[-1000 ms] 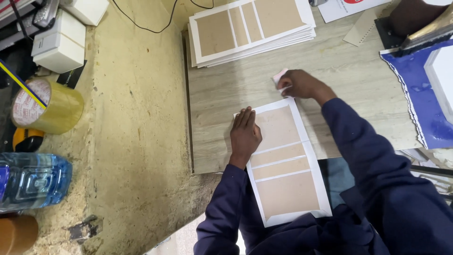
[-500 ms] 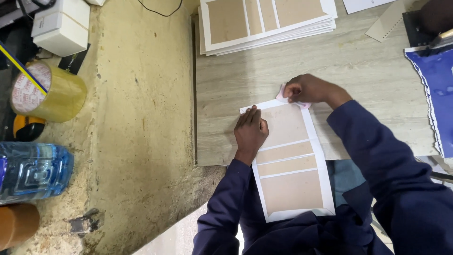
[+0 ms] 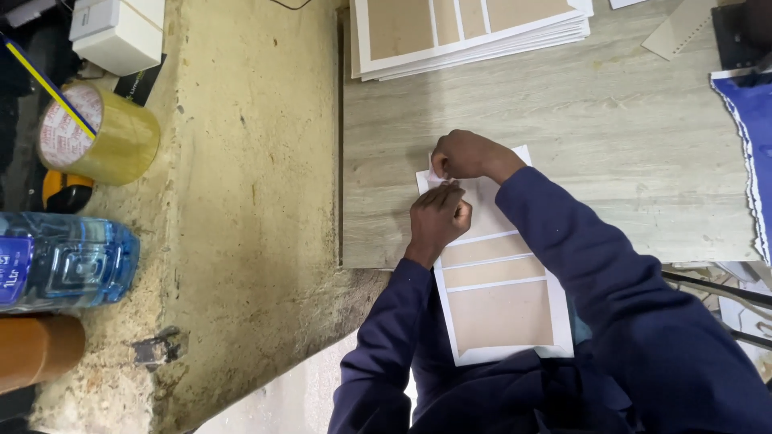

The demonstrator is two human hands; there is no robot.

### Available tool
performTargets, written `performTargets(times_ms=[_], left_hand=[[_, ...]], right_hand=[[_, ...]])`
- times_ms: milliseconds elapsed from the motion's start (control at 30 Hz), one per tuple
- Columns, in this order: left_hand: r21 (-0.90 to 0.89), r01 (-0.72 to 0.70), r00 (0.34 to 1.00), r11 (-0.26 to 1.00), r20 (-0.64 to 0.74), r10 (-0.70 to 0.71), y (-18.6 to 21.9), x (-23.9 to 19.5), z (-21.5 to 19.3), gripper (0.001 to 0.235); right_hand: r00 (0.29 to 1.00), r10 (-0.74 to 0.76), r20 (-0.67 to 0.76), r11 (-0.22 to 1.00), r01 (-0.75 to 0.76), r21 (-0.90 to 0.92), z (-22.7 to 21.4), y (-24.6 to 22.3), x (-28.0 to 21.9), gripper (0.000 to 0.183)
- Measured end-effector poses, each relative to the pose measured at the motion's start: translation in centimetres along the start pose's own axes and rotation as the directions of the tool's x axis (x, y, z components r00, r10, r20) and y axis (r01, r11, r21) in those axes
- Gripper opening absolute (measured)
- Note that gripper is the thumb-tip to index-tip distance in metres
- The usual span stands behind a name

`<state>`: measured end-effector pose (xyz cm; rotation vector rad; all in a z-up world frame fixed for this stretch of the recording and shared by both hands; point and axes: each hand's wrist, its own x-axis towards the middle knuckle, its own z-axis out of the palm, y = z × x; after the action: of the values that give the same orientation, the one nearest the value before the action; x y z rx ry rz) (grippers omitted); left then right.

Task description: Assembling paper folders by applying adhesive strips and folding flaps along pre-creased lines.

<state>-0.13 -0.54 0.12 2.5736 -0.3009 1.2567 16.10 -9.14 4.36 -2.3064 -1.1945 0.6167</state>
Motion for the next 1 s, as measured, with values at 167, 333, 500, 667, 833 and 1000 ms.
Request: performTargets(times_ms=[167,333,500,667,833,1000], left_hand=[[-0.017,0.027,1.000,0.999,-0.011,-0.028,0.1,-0.6,0.0,0.020],[-0.081,0.033,0.999,0.996,0.015,-0.032,0.9,0.8,-2.0,0.019],[-0.077,0.040,0.999,0.996,-0.011,-0.041,0.7,0.5,-1.2,0.020],[-0.071,0.051,0.998,0.996,0.032,-0.049,0.5,0.5,-1.3,0.015],[-0.080,0.111,0.990,0.991,0.094,-0.103,0.7,0.5,-2.2,0.011],[-0.097,0.108,0.993,0.989,0.059,-0.103,0.7,0.8,-2.7,0.014]], right_hand=[[0.999,-0.034,-0.043,0.993,0.039,0.115,0.6,3.9,-2.2,0.010],[0.989,0.147,-0.029,0.988,-0.146,0.050,-2.0,3.2,-4.3,0.011],[0.985,0.152,-0.080,0.988,-0.153,-0.005,-1.6,2.5,-1.9,0.008],[0.999,0.002,-0.049,0.999,0.000,0.033,0.8,-2.4,1.2,0.010],[0.990,-0.134,-0.040,0.991,0.134,0.001,3.8,-3.8,3.2,0.009],[0.995,-0.088,-0.040,0.995,0.089,0.038,1.6,-2.4,-0.2,0.010]])
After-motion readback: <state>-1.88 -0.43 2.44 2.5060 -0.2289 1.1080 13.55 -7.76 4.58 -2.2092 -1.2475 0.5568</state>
